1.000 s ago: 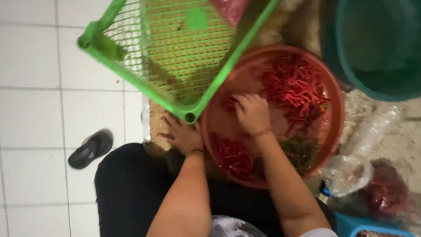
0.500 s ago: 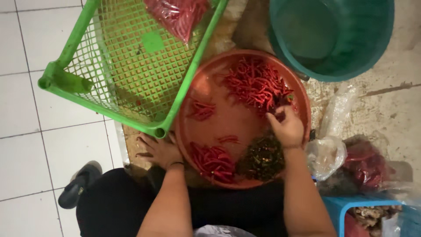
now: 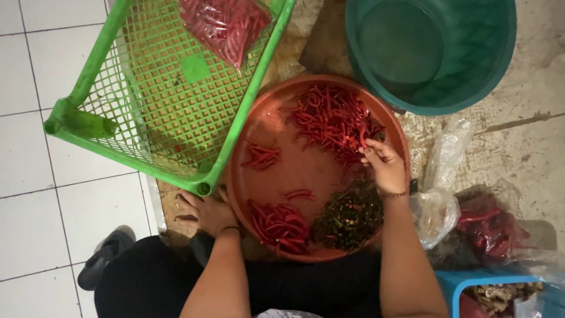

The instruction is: The person transfers red chilies from a green bowl into a red basin, then removes stems from the chilies by hand and places the stems into a separate pile within the basin.

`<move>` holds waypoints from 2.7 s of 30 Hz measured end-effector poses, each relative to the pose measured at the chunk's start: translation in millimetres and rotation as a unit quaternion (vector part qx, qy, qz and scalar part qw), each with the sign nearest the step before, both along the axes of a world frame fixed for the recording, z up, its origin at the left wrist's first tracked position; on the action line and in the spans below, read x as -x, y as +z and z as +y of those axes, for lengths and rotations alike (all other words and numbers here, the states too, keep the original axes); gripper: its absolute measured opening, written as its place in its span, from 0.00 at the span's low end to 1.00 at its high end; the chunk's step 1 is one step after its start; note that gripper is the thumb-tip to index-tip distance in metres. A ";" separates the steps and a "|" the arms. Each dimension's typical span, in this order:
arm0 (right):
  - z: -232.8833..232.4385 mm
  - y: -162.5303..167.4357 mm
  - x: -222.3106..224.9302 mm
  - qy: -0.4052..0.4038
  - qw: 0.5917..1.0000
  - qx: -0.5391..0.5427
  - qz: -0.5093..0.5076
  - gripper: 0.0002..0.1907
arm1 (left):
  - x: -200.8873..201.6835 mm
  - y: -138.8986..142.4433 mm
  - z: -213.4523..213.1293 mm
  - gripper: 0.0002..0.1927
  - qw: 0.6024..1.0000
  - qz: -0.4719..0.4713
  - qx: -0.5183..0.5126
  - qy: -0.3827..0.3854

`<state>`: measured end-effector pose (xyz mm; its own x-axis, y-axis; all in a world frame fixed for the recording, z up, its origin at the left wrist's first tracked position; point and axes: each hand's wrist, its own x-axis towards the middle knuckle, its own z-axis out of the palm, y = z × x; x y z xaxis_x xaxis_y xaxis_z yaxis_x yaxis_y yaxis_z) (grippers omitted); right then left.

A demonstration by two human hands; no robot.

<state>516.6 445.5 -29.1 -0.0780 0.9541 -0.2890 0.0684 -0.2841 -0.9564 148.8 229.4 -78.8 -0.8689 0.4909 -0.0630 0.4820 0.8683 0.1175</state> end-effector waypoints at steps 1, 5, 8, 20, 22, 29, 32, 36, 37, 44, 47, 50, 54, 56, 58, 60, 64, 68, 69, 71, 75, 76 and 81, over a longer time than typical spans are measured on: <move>0.2 -0.8 -1.4 -0.001 1.000 0.006 0.019 0.13 | 0.1 0.5 0.6 0.41 1.000 -0.001 0.004 0.001; -1.5 -3.2 -3.4 0.007 0.997 0.017 0.080 0.12 | 0.4 3.7 1.7 0.40 1.000 -0.015 0.010 0.005; -2.2 -6.7 -4.8 0.017 0.992 0.022 0.126 0.10 | 1.7 4.4 2.7 0.39 1.000 -0.025 0.018 0.003; -24.3 39.7 54.3 0.115 0.993 -0.005 -0.034 0.11 | -3.3 -0.5 -0.2 0.39 1.000 -0.006 0.000 -0.022; -34.3 58.3 89.3 0.174 0.973 -0.055 -0.138 0.11 | -5.0 0.8 0.0 0.39 1.000 -0.013 -0.013 -0.020; -53.5 83.9 193.4 0.242 0.846 -0.314 -0.357 0.09 | -12.2 -0.6 3.5 0.40 1.000 -0.018 -0.006 -0.008; -54.7 82.0 212.2 0.231 0.802 -0.386 -0.392 0.09 | -13.4 -0.6 1.4 0.38 0.999 -0.037 0.004 -0.007; -52.2 85.4 198.1 0.230 0.819 -0.379 -0.364 0.12 | -15.5 -0.6 2.5 0.41 1.000 -0.021 -0.021 -0.008; -51.7 87.5 188.2 0.221 0.817 -0.381 -0.373 0.12 | -15.5 -0.8 3.4 0.41 1.000 -0.021 -0.019 -0.002; -34.1 104.1 69.1 0.156 0.821 -0.337 -0.434 0.09 | -14.3 -3.6 1.8 0.37 1.000 -0.021 0.000 -0.005; -27.8 97.2 38.8 0.103 0.831 -0.306 -0.453 0.09 | -10.4 -5.5 1.5 0.39 1.000 -0.003 0.000 -0.009; -19.1 85.4 34.5 0.072 0.837 -0.305 -0.449 0.09 | -4.7 -5.4 -0.5 0.41 1.000 0.001 0.009 -0.010; -4.1 74.7 57.8 0.086 0.792 -0.399 -0.455 0.09 | -2.3 -2.0 -0.7 0.40 1.000 -0.001 0.028 -0.010; -2.8 70.8 69.8 0.079 0.774 -0.406 -0.479 0.09 | -2.2 1.1 -1.7 0.40 1.000 0.007 0.017 -0.012; -4.1 65.9 75.7 0.061 0.757 -0.415 -0.501 0.10 | -0.3 4.6 -2.3 0.40 1.000 -0.001 0.019 -0.009; -3.5 61.9 67.7 0.063 0.800 -0.407 -0.436 0.07 | 2.5 7.6 -1.4 0.40 0.999 -0.025 0.031 -0.003; 8.3 46.3 39.4 0.024 0.934 -0.261 -0.243 0.07 | 2.8 11.0 -1.6 0.39 0.998 -0.049 0.039 0.005; 19.6 33.2 21.9 -0.048 0.993 -0.016 0.110 0.06 | 3.0 8.9 -0.6 0.39 0.999 -0.035 0.020 0.003; 17.5 33.3 18.4 -0.038 0.990 0.005 0.133 0.06 | 3.1 8.1 -0.4 0.39 0.999 -0.036 0.017 0.004; 13.9 35.9 17.3 -0.020 0.983 0.037 0.178 0.06 | 1.8 6.6 0.9 0.40 1.000 -0.020 0.015 0.002; 7.2 46.7 33.9 0.007 0.977 0.053 0.208 0.06 | 0.4 7.5 0.9 0.40 1.000 -0.016 0.013 -0.001; 6.3 50.9 39.6 0.015 0.978 0.050 0.200 0.06 | 0.1 8.1 0.9 0.39 1.000 -0.017 0.016 -0.006; -7.9 72.6 69.6 0.136 0.984 0.096 -0.058 0.07 | -0.5 7.2 -2.2 0.35 0.999 -0.027 0.025 -0.023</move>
<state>447.0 437.7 43.5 -0.2788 0.8294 -0.4840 0.2723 -0.4151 -0.8681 149.2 227.2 -71.7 -0.8405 0.5248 -0.1344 0.5154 0.8511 0.1002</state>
